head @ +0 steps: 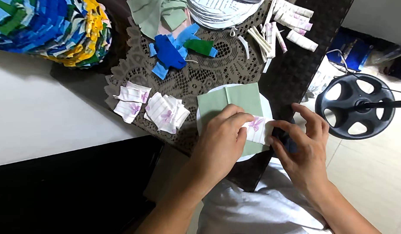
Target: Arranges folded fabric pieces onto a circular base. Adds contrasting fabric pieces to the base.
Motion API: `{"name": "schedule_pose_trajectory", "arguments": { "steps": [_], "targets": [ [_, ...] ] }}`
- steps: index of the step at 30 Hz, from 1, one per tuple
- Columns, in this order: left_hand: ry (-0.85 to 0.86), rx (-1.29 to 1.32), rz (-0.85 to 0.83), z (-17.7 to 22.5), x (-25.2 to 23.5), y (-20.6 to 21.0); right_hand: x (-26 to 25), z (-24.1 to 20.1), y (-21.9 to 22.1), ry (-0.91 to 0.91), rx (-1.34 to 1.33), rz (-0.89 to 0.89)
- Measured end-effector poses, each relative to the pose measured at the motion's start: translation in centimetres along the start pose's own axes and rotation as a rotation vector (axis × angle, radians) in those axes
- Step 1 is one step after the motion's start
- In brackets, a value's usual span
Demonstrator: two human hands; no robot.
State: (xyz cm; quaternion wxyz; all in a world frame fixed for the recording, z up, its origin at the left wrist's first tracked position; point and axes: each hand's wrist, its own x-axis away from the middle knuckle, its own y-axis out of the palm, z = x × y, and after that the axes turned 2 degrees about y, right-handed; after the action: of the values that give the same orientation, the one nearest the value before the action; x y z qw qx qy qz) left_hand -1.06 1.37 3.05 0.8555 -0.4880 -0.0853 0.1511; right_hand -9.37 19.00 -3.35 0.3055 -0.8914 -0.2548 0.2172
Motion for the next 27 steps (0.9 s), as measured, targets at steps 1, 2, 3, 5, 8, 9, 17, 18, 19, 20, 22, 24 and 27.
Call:
{"name": "schedule_pose_trajectory", "arguments": {
  "steps": [1,2,3,5,8,9,17,18,19,20,22,24,27],
  "targets": [
    [0.002,0.006,-0.001,0.0,0.0,0.0,0.0,0.0,0.0,0.001,-0.004,-0.003],
    [0.006,0.013,0.0,-0.1,0.1,0.0,0.0,-0.1,0.0,0.002,-0.006,-0.003],
    [0.009,0.02,-0.002,-0.1,0.1,-0.1,0.0,-0.1,0.0,0.003,-0.007,-0.005],
    [0.015,0.033,-0.006,-0.2,0.1,-0.2,0.0,-0.1,-0.1,0.007,-0.019,-0.005],
    [0.027,0.042,-0.005,-0.3,0.3,-0.2,0.2,-0.2,-0.3,0.02,-0.087,0.017],
    [0.038,0.048,0.0,-0.4,0.3,-0.1,0.2,-0.1,-0.4,0.022,-0.103,0.027],
    [0.163,0.153,0.036,-0.9,0.6,-0.1,0.2,0.3,-0.3,0.024,-0.118,0.03],
    [0.162,0.169,0.038,-0.9,0.6,0.0,0.2,0.3,-0.3,0.025,-0.125,0.031],
    [0.162,0.177,0.044,-0.9,0.6,0.1,0.1,0.3,-0.3,0.025,-0.132,0.03],
    [0.165,0.174,0.057,-0.9,0.6,0.4,0.1,0.3,-0.3,0.026,-0.133,0.028],
    [0.177,0.143,0.08,-0.8,0.5,0.8,0.0,0.4,-0.2,0.025,-0.131,0.026],
    [0.189,0.13,0.09,-0.7,0.6,1.1,-0.1,0.4,-0.2,0.024,-0.131,0.027],
    [0.157,0.103,0.109,-0.4,0.9,1.2,0.0,0.5,-0.3,0.023,-0.135,0.029]
  ]
}}
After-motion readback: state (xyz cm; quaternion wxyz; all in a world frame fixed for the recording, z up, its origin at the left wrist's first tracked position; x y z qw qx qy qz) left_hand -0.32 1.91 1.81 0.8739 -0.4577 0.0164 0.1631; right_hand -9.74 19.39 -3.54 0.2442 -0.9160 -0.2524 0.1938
